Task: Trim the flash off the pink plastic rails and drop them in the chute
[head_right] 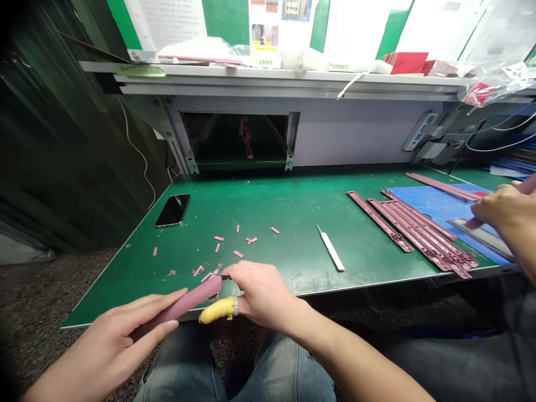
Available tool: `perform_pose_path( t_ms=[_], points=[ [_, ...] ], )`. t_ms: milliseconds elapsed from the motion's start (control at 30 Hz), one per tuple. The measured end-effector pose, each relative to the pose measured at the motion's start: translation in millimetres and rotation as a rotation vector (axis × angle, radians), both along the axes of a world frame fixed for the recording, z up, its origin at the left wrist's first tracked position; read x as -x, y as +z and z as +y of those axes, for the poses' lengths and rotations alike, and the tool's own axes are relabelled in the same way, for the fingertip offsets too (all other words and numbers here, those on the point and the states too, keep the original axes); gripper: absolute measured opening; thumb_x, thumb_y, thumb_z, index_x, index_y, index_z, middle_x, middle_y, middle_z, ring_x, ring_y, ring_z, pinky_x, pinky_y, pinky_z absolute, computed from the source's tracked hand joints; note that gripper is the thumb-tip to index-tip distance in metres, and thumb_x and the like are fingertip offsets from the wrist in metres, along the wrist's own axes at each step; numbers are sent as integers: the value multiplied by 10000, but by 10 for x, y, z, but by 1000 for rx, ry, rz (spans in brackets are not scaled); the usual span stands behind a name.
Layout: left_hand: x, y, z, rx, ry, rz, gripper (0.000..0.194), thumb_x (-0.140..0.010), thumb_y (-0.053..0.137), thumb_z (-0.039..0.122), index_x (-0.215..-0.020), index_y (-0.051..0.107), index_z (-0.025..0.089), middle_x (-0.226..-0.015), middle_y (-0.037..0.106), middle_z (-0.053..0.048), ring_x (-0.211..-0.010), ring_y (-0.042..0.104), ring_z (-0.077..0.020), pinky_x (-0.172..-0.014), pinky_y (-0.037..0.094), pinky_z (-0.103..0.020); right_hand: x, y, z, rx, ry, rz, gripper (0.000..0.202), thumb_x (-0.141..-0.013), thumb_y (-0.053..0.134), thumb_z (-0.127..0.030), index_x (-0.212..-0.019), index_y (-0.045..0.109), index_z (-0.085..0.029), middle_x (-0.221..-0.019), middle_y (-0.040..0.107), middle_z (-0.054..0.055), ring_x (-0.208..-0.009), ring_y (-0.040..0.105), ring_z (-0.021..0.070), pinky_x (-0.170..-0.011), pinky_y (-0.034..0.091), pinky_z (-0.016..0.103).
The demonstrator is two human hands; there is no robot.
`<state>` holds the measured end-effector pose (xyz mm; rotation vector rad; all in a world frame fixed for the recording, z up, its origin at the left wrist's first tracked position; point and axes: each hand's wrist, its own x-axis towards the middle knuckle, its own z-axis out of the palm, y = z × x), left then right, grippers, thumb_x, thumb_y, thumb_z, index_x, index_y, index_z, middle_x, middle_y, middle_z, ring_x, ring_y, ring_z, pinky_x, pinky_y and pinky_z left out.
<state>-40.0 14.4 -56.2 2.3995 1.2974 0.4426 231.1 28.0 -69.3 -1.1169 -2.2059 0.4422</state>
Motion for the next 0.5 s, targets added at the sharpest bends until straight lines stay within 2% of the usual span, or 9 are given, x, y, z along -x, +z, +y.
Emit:
perform_pose_path(
  t_ms=[67, 133, 233, 300, 367, 433, 500],
  points=[
    [77, 49, 77, -275, -104, 128, 471, -876, 541, 339, -1345, 494, 337, -1246, 633, -14, -1044, 636, -232, -858, 525, -317, 27, 27, 59, -125, -8, -150, 379, -834, 611, -522, -952, 631, -162, -775, 630, 42, -679, 518, 155, -573, 312, 248],
    [147, 137, 145, -506, -208, 221, 527, -881, 514, 260, -1399, 428, 303, -1264, 625, -29, -1066, 629, -245, -875, 518, -350, 41, 56, 101, -213, 4, -276, 308, -832, 639, -461, -912, 623, -164, -755, 625, 33, -660, 511, 151, -541, 277, 251],
    [233, 328, 226, -692, -330, 355, 645, -854, 432, 87, -1461, 310, 267, -1330, 575, -23, -1170, 567, -249, -985, 441, -397, 44, 118, 122, -320, 35, -412, 161, -854, 618, -330, -818, 586, -176, -694, 574, 5, -594, 447, 134, -501, 208, 265],
    [273, 451, 257, -748, -389, 393, 688, -825, 394, 33, -1470, 289, 249, -1358, 549, -15, -1213, 532, -248, -1056, 365, -412, 37, 166, 114, -391, 50, -455, 128, -887, 537, -231, -772, 551, -179, -675, 543, -2, -567, 405, 129, -493, 184, 272],
    [285, 536, 253, -766, -413, 380, 661, -832, 402, 63, -1463, 314, 239, -1359, 548, -20, -1201, 544, -252, -1085, 331, -410, 24, 214, 97, -453, 56, -458, 177, -914, 460, -190, -752, 529, -177, -663, 521, -2, -558, 383, 131, -493, 186, 277],
    [252, 563, 202, -714, -410, 311, 619, -852, 447, 118, -1447, 347, 256, -1337, 569, -19, -1150, 586, -235, -1059, 379, -370, 12, 257, 74, -513, 55, -423, 244, -945, 393, -191, -735, 517, -176, -648, 501, 0, -557, 374, 134, -502, 210, 277],
    [174, 535, 107, -592, -314, 108, 572, -836, 550, 158, -1378, 456, 311, -1258, 630, 10, -1060, 642, -205, -979, 465, -303, 8, 292, 49, -573, 53, -373, 305, -969, 344, -196, -709, 504, -177, -628, 477, -2, -555, 363, 135, -519, 238, 274]
  ],
)
